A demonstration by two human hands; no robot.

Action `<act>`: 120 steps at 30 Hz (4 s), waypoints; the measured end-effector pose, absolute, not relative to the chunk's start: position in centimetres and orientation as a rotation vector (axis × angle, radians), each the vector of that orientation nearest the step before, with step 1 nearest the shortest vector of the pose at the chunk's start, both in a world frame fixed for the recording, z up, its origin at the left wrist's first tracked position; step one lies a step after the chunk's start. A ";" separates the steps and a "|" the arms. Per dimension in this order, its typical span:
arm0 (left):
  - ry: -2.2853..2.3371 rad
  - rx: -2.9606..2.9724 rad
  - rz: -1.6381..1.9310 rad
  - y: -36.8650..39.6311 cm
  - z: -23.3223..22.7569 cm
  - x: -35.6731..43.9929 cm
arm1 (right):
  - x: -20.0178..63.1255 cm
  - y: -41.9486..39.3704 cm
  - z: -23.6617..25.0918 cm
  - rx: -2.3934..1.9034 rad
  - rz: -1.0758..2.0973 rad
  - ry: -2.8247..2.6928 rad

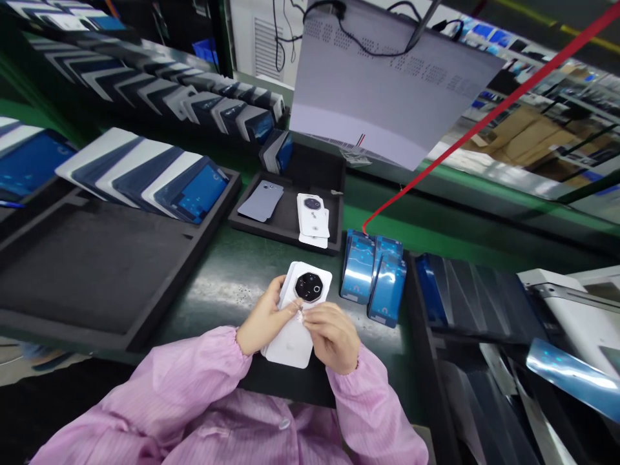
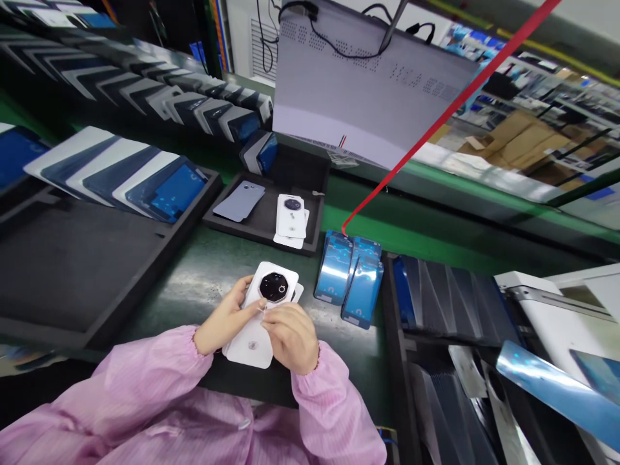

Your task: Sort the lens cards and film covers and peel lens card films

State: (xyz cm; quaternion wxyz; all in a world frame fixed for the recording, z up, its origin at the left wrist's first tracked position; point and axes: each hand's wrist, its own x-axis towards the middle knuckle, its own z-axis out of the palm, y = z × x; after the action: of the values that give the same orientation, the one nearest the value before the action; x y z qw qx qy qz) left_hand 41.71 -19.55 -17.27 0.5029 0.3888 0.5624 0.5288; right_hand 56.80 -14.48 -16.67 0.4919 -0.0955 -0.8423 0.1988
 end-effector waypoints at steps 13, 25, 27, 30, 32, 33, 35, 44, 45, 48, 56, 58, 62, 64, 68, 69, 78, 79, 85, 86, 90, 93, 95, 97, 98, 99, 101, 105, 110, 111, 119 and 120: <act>1.329 0.885 1.247 -19.8 -16.7 41.8 | 57.2 -14.5 -16.0 -0.216 0.488 -2.017; 1.291 0.953 1.270 -20.0 -16.6 41.8 | 57.2 -14.5 -15.5 -0.189 0.473 -2.053; 1.296 0.952 1.271 -20.0 -16.6 41.8 | 57.3 -14.6 -15.6 -0.198 0.470 -2.065; 1.302 0.950 1.270 -20.0 -16.7 41.8 | 57.3 -14.6 -15.7 -0.202 0.468 -2.073; 1.302 0.950 1.263 -20.0 -16.7 41.8 | 57.4 -14.6 -15.7 -0.209 0.466 -2.076; 1.301 0.950 1.262 -20.0 -16.7 41.8 | 57.4 -14.6 -15.7 -0.209 0.464 -2.078; 1.306 0.948 1.262 -20.0 -16.7 41.9 | 57.5 -14.6 -15.7 -0.200 0.466 -2.085; 1.321 0.963 1.261 -20.0 -16.6 41.9 | 57.6 -14.6 -16.0 -0.193 0.459 -2.081; 1.318 0.965 1.262 -20.0 -16.7 41.9 | 57.6 -14.6 -16.0 -0.188 0.459 -2.079; 1.325 0.969 1.253 -20.0 -16.8 41.8 | 57.4 -14.5 -16.0 -0.195 0.441 -2.067; 1.305 0.890 1.247 -20.0 -16.6 42.0 | 57.6 -14.1 -16.4 -0.448 0.249 -2.053; 1.259 0.835 1.245 -20.0 -16.4 42.1 | 57.7 -14.0 -16.5 -0.546 0.188 -2.043; 1.174 0.733 1.219 -20.0 -16.2 42.3 | 57.7 -13.8 -16.5 -0.815 0.224 -2.040; 1.128 0.656 1.185 -19.9 -16.2 42.3 | 57.5 -13.7 -16.3 -0.941 0.360 -2.032; 1.025 0.504 1.129 -19.7 -16.2 42.3 | 58.2 -12.6 -16.0 -1.031 0.680 -1.773; 1.017 0.486 1.129 -19.7 -16.2 42.3 | 58.9 -12.0 -15.9 -1.042 0.719 -1.595; 1.058 0.463 1.331 -19.4 -15.6 40.9 | 62.4 -9.5 -17.5 -1.347 1.089 -1.402; 1.059 0.461 1.330 -19.3 -15.5 40.8 | 61.5 -9.9 -17.9 -1.395 1.101 -1.550; 1.091 0.516 1.295 -19.4 -15.6 41.1 | 57.4 -12.4 -18.4 -1.236 0.461 -1.985; 1.110 0.540 1.289 -19.4 -15.7 41.2 | 57.3 -12.7 -18.1 -1.171 0.418 -1.927; 1.246 0.764 1.257 -19.8 -16.2 41.8 | 57.4 -13.5 -16.8 -1.020 0.530 -1.756; 1.330 0.952 1.212 -20.2 -16.8 42.2 | 57.2 -13.7 -16.7 -1.080 0.684 -1.742; 1.371 1.030 1.180 -20.5 -17.0 42.4 | 57.1 -13.6 -16.9 -1.109 0.782 -1.691; 1.409 1.087 1.150 -20.6 -17.1 42.5 | 57.2 -13.5 -17.1 -1.116 0.849 -1.659; 1.422 1.103 1.137 -20.6 -17.0 42.5 | 57.3 -13.5 -17.1 -1.119 0.853 -1.661; 1.426 1.105 1.130 -20.6 -17.0 42.5 | 57.3 -13.6 -17.1 -1.121 0.826 -1.675; 1.412 1.076 1.135 -20.5 -16.9 42.5 | 57.3 -13.8 -16.9 -1.091 0.669 -1.738; 1.379 0.963 1.187 -20.1 -16.8 42.3 | 57.0 -14.6 -16.5 -0.746 0.349 -1.966; 1.377 0.939 1.228 -19.8 -17.0 42.0 | 56.9 -14.9 -16.7 -0.324 0.402 -2.052; 1.363 0.937 1.232 -19.8 -17.0 42.0 | 56.9 -14.9 -16.7 -0.304 0.420 -2.040; 1.319 0.917 1.233 -19.9 -17.1 42.0 | 57.2 -15.0 -17.1 -0.281 0.462 -2.011; 1.320 0.916 1.230 -19.9 -17.1 42.0 | 57.2 -15.1 -17.0 -0.279 0.466 -2.015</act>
State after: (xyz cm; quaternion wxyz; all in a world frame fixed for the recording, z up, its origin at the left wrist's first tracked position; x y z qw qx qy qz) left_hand 42.04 -19.89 -17.10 0.5306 0.3837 0.5529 0.5153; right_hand 57.21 -15.06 -17.04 0.5031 -0.1157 -0.8344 0.1931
